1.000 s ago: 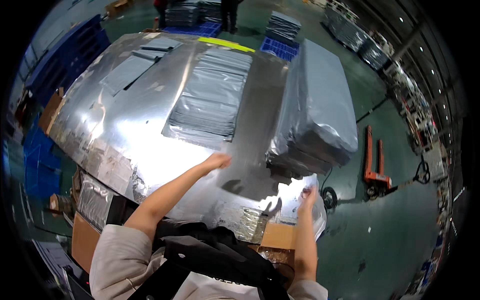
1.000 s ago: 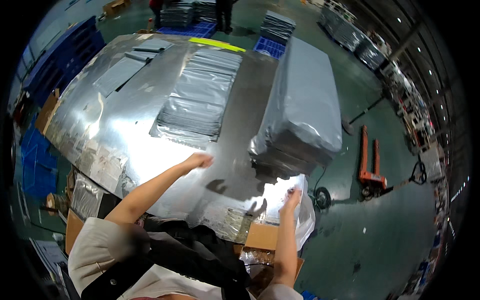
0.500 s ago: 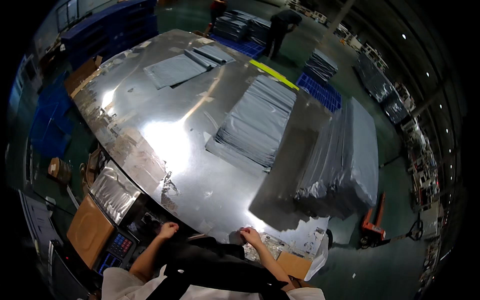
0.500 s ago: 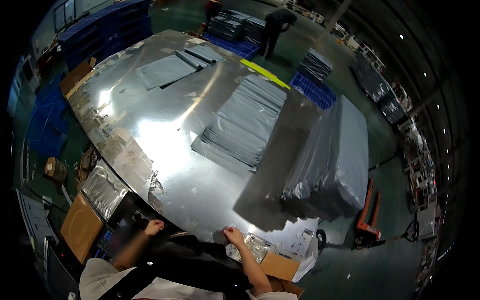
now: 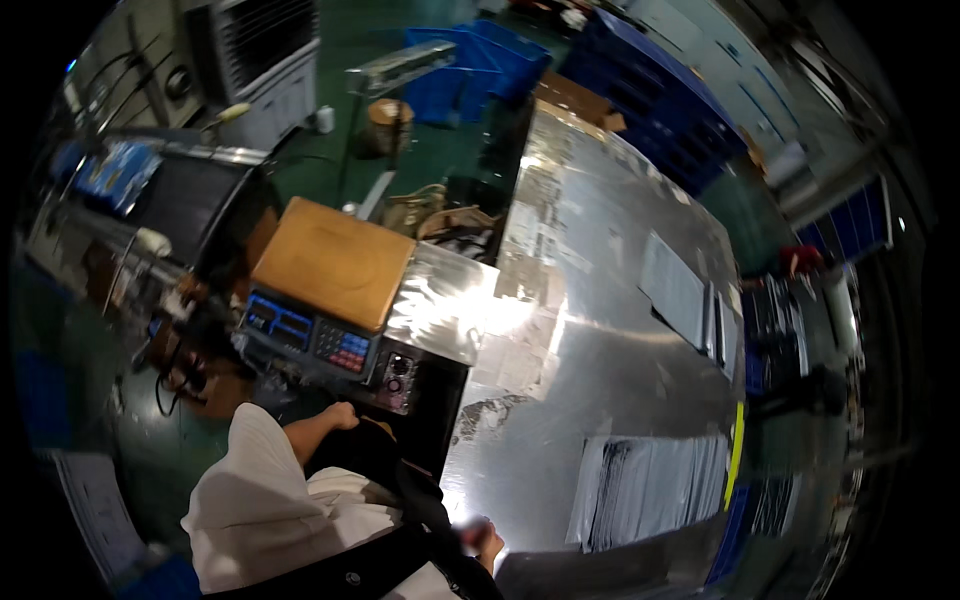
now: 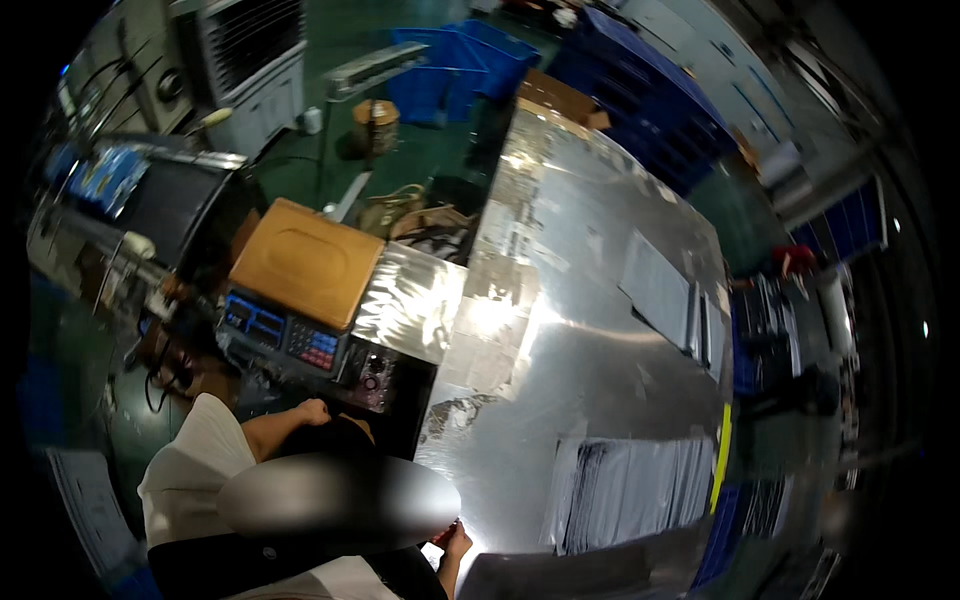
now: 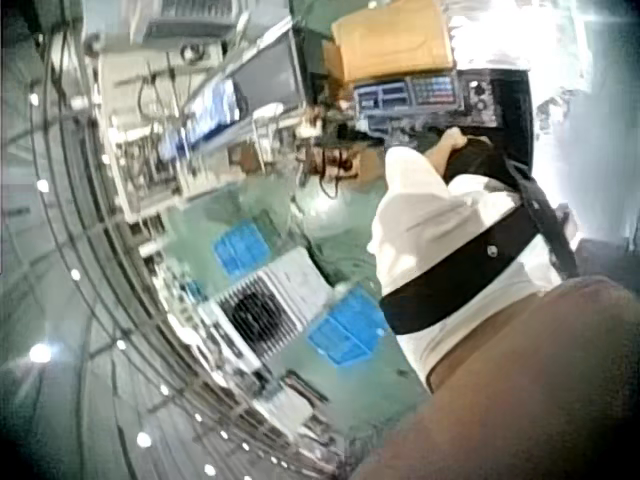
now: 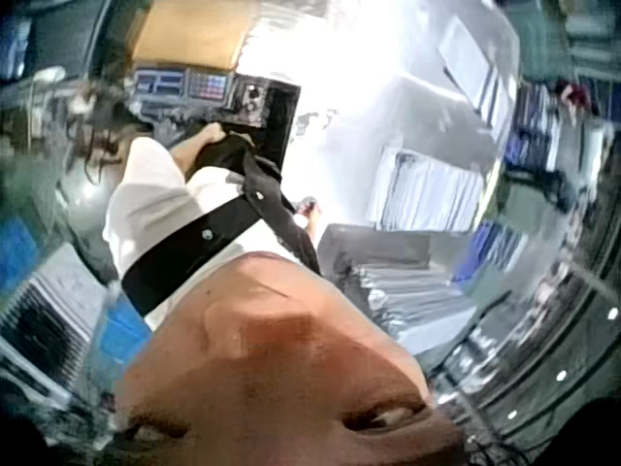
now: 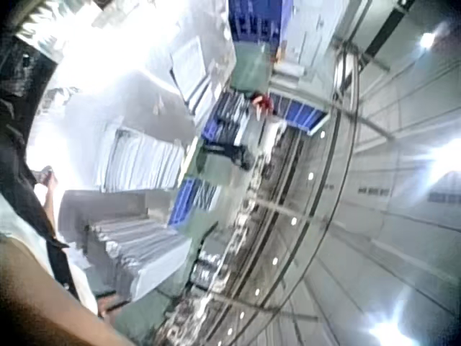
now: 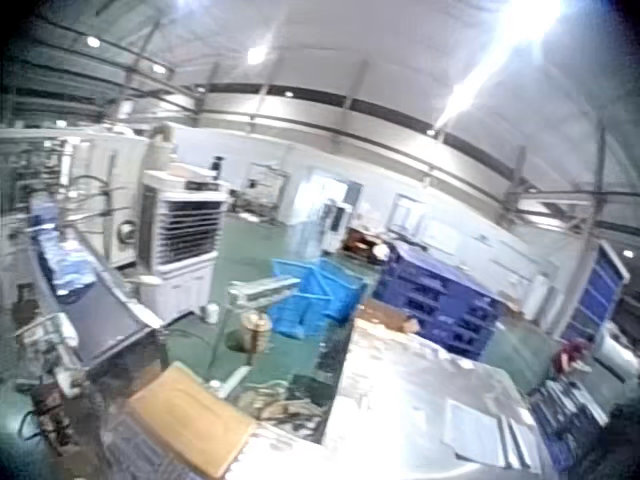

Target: The person picks up a large blue package of tissues, places it inside a grey plastic shipping bag on a metal table, folds the bag over, and seals it before stacking it with others.

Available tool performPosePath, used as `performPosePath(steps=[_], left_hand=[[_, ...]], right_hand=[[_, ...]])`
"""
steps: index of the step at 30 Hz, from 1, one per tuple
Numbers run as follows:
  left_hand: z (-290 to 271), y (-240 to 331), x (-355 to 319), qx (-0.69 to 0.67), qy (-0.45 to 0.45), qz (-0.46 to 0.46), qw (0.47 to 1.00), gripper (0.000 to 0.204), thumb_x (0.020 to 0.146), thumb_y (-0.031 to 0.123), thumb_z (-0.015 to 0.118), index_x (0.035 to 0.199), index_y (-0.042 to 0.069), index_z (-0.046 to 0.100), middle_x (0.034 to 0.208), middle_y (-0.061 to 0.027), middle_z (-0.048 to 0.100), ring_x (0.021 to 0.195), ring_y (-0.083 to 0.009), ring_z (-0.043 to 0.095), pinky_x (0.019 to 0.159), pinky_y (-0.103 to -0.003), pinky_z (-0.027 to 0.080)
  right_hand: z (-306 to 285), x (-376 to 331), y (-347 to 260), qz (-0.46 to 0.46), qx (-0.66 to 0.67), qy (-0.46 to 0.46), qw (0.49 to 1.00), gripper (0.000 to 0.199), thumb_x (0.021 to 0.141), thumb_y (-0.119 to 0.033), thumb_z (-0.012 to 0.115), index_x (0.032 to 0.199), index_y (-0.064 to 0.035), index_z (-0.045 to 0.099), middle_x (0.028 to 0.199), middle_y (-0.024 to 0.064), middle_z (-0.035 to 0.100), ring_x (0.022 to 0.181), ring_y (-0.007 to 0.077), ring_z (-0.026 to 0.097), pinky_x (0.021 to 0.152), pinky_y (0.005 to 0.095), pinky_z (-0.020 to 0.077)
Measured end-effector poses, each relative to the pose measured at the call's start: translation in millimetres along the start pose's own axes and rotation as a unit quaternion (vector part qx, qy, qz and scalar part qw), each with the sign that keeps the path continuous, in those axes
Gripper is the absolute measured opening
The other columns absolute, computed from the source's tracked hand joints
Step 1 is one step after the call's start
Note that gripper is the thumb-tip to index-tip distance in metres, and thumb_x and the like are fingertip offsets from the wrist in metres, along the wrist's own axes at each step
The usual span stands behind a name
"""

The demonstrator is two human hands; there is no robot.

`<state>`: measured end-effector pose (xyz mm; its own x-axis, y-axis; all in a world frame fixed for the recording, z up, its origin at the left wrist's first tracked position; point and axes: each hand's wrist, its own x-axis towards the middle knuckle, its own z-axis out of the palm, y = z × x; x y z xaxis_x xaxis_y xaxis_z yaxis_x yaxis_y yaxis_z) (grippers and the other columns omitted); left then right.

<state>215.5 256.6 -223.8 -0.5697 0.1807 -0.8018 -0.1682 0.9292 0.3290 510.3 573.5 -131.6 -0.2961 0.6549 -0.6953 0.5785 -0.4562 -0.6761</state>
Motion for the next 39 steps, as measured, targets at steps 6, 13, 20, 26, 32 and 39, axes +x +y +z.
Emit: performPosePath(steps=[6,13,20,26,32,39], left_hand=[[48,-54,-30,-0.135,0.046,-0.069,0.987,0.039,0.067,0.026,0.054,0.097,0.002,0.062,0.104,-0.0185,0.058,0.099,-0.0325,0.054,0.084,-0.038,0.043],[64,-89,-94,-0.184,0.082,-0.094,0.975,0.040,0.068,0.028,0.053,0.099,0.005,0.062,0.105,-0.0179,0.057,0.100,-0.0321,0.054,0.085,-0.039,0.043],[125,-136,-97,-0.244,0.140,-0.147,0.948,0.037,0.068,0.035,0.058,0.090,0.007,0.066,0.099,-0.0149,0.061,0.093,-0.0310,0.057,0.082,-0.038,0.045],[124,-139,-84,-0.194,0.132,-0.132,0.963,0.035,0.068,0.033,0.058,0.090,0.008,0.066,0.096,-0.0143,0.062,0.092,-0.0304,0.058,0.080,-0.038,0.045],[73,-100,-94,-0.206,0.252,0.049,0.944,0.017,0.069,0.020,0.054,0.076,0.010,0.066,0.082,-0.0135,0.063,0.079,-0.0290,0.061,0.071,-0.038,0.049],[-91,-26,-91,-0.562,0.414,0.270,0.663,0.009,0.080,0.007,0.052,0.076,0.002,0.058,0.059,-0.0022,0.055,0.050,-0.0080,0.051,0.044,-0.022,0.040]], right_hand=[[-39,91,47,-0.136,-0.348,-0.105,0.922,0.043,0.081,-0.039,0.048,0.089,0.0001,0.063,0.077,0.0106,0.062,0.065,0.0191,0.060,0.057,0.0349,0.0486],[-18,37,-23,0.027,-0.121,-0.229,0.966,0.026,0.080,-0.033,0.049,0.073,-0.0076,0.052,0.065,0.0069,0.055,0.059,0.0218,0.052,0.056,0.0347,0.0445],[-12,18,-40,0.152,-0.058,-0.350,0.922,0.014,0.085,-0.017,0.044,0.073,-0.0109,0.046,0.067,0.0057,0.046,0.066,0.0220,0.047,0.066,0.0354,0.0413],[-29,103,34,-0.543,-0.527,-0.128,0.641,0.030,0.066,-0.041,0.061,0.076,-0.0139,0.053,0.069,0.0064,0.059,0.060,0.0301,0.056,0.056,0.0389,0.0461],[-27,97,40,-0.472,-0.563,-0.137,0.665,0.035,0.065,-0.039,0.067,0.090,-0.0160,0.058,0.084,0.0051,0.061,0.077,0.0261,0.059,0.064,0.0380,0.0475],[-30,56,41,-0.734,-0.603,0.046,0.310,0.015,0.080,-0.026,0.053,0.081,-0.0113,0.054,0.068,0.0039,0.049,0.059,0.0201,0.051,0.051,0.0314,0.0407]])
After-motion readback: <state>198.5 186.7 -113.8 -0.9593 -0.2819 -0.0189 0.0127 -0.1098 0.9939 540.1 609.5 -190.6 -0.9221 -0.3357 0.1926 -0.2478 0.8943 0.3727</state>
